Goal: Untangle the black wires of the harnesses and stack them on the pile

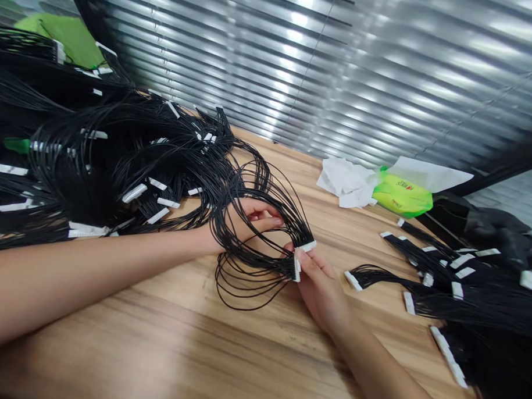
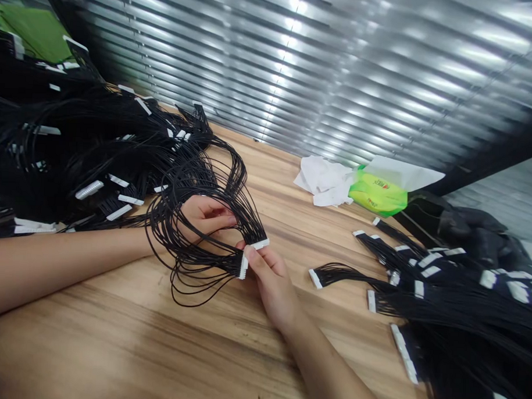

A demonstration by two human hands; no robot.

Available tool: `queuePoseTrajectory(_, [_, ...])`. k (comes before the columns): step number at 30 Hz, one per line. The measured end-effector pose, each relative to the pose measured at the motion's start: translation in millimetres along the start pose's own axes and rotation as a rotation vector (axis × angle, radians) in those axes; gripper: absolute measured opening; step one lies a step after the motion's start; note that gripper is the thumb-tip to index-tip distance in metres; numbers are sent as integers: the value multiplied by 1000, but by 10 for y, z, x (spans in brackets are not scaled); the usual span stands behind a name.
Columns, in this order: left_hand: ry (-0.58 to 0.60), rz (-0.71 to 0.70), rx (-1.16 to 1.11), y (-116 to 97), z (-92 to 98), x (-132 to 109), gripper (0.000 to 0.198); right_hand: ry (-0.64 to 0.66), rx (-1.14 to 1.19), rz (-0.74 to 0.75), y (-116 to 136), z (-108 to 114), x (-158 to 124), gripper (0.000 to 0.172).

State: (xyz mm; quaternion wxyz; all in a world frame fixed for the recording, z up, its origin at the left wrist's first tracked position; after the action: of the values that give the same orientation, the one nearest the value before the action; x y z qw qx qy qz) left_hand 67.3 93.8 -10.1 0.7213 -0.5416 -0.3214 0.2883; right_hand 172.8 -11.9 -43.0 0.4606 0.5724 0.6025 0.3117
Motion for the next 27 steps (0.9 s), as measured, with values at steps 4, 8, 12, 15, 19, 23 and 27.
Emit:
queuePoseTrajectory(4, [49,33,6,111,-4,19,33,31,-46,-46,-16,1,-8,32])
queuePoseTrajectory(8, [38,-24,-8,32,6,-24,36,56,-103,-88,-37,-3,-24,35])
queuePoseTrajectory(12, [86,-116,-82,-142,-37,-86,25,79,-104,-70,-10,-41,-29,33])
queuePoseTrajectory(15, [151,-129,-57,-224,-57,-137,16,134,-97,-63,18,-102,-37,28])
queuePoseTrajectory(19, [280,-67,54,-209,-78,-172,20,199,-111,-58,37,-156,-49,26])
queuePoseTrajectory(23, [348,-23,103,-132,-79,-130,26,184,-119,-59,24,-137,-41,26])
queuePoseTrajectory(27, [417,-31,-16,-176,-131,-98,26,178,-123,-62,19,-135,-38,27])
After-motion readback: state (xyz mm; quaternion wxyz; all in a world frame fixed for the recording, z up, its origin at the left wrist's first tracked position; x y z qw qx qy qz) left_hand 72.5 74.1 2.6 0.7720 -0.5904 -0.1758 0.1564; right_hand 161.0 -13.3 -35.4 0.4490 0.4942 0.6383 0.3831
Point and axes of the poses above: each hand's wrist, its own x-axis towards the middle knuckle, its own z-axis out of the back of the hand, y = z × x, the point moved 7 cm from there along x, towards the middle knuckle, and after that the axes turned 1 degree about y, right-handed, at the moved point
